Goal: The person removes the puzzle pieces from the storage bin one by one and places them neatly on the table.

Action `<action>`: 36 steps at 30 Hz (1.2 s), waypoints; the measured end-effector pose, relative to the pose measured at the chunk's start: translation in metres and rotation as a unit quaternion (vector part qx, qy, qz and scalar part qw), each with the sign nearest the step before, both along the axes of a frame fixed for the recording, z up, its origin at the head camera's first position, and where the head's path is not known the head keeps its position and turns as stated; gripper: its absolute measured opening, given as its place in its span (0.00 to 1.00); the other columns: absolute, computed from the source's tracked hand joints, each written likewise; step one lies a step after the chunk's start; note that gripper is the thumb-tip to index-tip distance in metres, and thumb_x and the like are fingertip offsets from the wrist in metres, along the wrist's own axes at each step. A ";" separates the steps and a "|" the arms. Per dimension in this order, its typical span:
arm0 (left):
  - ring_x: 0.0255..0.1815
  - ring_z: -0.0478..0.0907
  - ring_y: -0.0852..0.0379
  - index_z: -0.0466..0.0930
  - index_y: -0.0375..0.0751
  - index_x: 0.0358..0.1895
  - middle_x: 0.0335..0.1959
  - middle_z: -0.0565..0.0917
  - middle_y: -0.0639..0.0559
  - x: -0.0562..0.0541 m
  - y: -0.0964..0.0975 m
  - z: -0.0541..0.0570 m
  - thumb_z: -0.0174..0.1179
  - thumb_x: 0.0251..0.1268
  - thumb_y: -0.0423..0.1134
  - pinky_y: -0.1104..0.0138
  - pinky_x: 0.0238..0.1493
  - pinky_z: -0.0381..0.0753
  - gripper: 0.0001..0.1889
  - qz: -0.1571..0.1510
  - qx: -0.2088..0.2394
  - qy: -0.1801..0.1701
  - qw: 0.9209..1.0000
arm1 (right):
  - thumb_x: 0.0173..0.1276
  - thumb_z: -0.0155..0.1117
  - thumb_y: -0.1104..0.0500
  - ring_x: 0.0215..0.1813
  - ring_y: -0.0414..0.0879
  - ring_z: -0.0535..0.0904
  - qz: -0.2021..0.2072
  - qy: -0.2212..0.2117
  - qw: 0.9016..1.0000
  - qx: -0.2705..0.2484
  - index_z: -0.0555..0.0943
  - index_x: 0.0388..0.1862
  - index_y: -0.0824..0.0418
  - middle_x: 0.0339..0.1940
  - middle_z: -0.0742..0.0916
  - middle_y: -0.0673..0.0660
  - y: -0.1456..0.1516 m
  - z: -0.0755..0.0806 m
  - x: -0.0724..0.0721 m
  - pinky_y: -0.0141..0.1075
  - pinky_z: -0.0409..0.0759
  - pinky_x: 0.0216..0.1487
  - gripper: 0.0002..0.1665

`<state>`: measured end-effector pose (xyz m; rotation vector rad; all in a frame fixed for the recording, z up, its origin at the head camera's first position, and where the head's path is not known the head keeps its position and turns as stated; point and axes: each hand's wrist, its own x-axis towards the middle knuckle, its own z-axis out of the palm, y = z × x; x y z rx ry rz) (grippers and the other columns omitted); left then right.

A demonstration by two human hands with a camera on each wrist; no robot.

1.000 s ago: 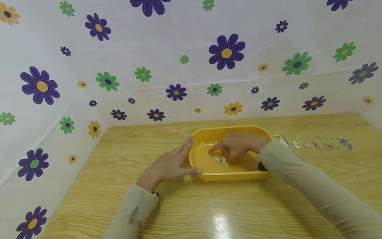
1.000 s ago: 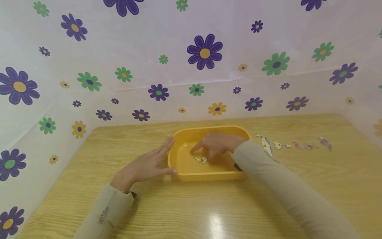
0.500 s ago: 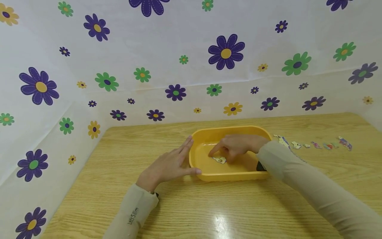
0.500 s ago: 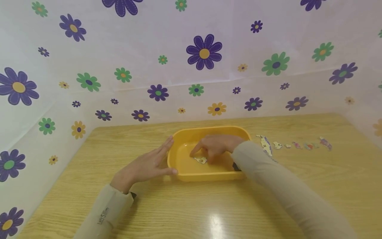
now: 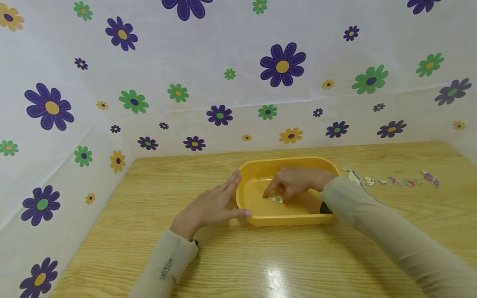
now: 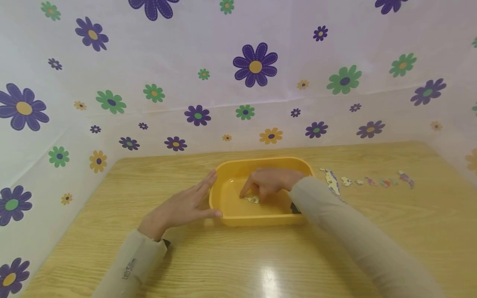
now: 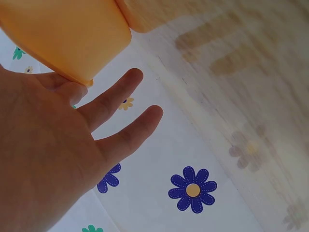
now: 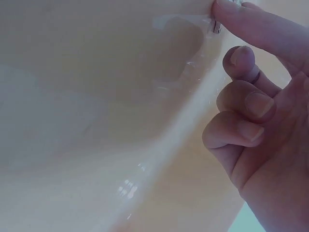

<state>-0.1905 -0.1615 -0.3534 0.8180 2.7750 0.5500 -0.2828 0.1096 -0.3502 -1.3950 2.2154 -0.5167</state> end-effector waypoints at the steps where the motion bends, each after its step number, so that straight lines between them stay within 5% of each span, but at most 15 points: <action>1: 0.80 0.52 0.44 0.37 0.40 0.83 0.84 0.37 0.49 0.000 0.000 0.000 0.57 0.68 0.68 0.51 0.76 0.59 0.55 0.000 -0.001 0.000 1.000 | 0.51 0.68 0.75 0.19 0.32 0.60 -0.001 0.003 1.000 -0.001 0.87 0.57 0.64 0.15 0.67 0.42 0.000 0.000 0.000 0.27 0.57 0.23 0.30; 20: 0.80 0.51 0.45 0.36 0.40 0.83 0.83 0.36 0.51 -0.001 0.000 0.001 0.56 0.68 0.69 0.51 0.76 0.59 0.55 -0.001 -0.007 -0.005 1.000 | 0.50 0.63 0.76 0.23 0.35 0.66 -0.035 -0.024 0.999 0.020 0.84 0.60 0.64 0.19 0.72 0.44 0.005 0.001 -0.003 0.28 0.63 0.25 0.34; 36: 0.80 0.53 0.44 0.37 0.40 0.83 0.84 0.36 0.51 -0.001 0.000 0.001 0.56 0.68 0.69 0.51 0.76 0.60 0.55 -0.001 -0.006 -0.005 1.000 | 0.50 0.74 0.66 0.23 0.35 0.65 -0.047 -0.019 0.998 0.027 0.84 0.58 0.61 0.20 0.73 0.44 0.003 0.000 -0.001 0.28 0.63 0.25 0.31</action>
